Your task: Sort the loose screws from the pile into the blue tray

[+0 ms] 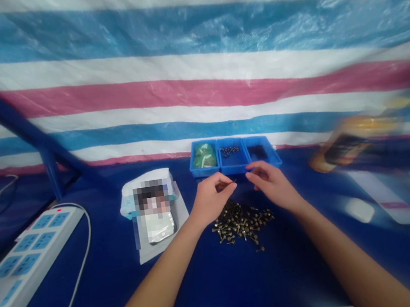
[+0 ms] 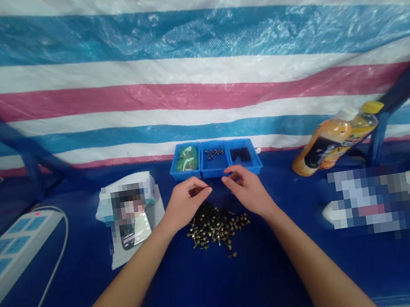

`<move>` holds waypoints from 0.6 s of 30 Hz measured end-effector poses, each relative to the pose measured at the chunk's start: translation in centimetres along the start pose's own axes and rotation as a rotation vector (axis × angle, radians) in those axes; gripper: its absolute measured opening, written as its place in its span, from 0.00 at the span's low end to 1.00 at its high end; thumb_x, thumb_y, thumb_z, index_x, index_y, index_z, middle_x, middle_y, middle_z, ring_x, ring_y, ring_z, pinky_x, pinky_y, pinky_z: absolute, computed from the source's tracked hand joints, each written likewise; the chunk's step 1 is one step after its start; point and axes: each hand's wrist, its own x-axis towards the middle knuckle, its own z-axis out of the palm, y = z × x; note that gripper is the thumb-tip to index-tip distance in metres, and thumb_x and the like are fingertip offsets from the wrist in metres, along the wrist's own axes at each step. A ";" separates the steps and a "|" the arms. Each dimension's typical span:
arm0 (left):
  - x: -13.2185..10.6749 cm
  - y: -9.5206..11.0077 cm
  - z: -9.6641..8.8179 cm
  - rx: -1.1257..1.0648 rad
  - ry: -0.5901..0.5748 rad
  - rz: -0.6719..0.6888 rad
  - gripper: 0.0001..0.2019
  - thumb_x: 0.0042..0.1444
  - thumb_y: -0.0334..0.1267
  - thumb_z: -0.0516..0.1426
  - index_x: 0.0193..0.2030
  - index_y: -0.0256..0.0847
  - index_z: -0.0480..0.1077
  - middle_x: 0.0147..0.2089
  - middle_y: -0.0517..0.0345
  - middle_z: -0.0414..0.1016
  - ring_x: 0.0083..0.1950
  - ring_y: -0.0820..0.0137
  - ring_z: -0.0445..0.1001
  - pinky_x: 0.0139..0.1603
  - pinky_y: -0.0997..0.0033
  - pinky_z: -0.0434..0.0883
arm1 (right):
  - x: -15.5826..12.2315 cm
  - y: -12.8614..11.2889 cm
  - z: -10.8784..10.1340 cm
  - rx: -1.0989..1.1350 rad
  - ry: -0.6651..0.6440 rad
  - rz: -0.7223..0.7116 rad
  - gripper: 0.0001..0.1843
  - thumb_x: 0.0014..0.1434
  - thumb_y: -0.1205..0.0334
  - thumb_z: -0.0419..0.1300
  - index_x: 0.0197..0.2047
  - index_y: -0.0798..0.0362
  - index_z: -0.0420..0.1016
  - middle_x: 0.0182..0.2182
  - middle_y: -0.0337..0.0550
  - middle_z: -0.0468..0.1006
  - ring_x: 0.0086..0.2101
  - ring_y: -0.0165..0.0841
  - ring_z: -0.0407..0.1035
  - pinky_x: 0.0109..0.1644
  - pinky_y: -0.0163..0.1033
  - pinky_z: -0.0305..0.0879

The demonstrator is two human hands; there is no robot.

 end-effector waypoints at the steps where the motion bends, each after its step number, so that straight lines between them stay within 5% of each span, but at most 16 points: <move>1: 0.0 0.1 0.0 0.014 -0.006 0.006 0.08 0.58 0.42 0.59 0.34 0.40 0.73 0.33 0.59 0.77 0.33 0.70 0.73 0.35 0.71 0.68 | -0.2 -0.3 0.2 -0.014 -0.068 -0.022 0.19 0.61 0.46 0.59 0.47 0.51 0.72 0.31 0.40 0.75 0.27 0.32 0.69 0.31 0.38 0.66; 12: -0.3 0.6 0.1 0.154 -0.045 0.062 0.05 0.57 0.38 0.60 0.31 0.41 0.73 0.29 0.63 0.76 0.29 0.73 0.71 0.32 0.73 0.65 | -1.0 -1.4 1.0 -0.202 -0.192 -0.116 0.14 0.65 0.51 0.55 0.37 0.51 0.75 0.27 0.37 0.73 0.27 0.31 0.64 0.32 0.36 0.58; 18: -0.3 0.8 0.2 0.179 -0.053 0.066 0.07 0.58 0.41 0.59 0.38 0.42 0.75 0.34 0.61 0.79 0.32 0.71 0.73 0.35 0.72 0.68 | -0.7 -1.3 0.8 -0.099 -0.223 -0.041 0.15 0.65 0.53 0.55 0.31 0.52 0.71 0.25 0.36 0.73 0.28 0.30 0.66 0.35 0.36 0.61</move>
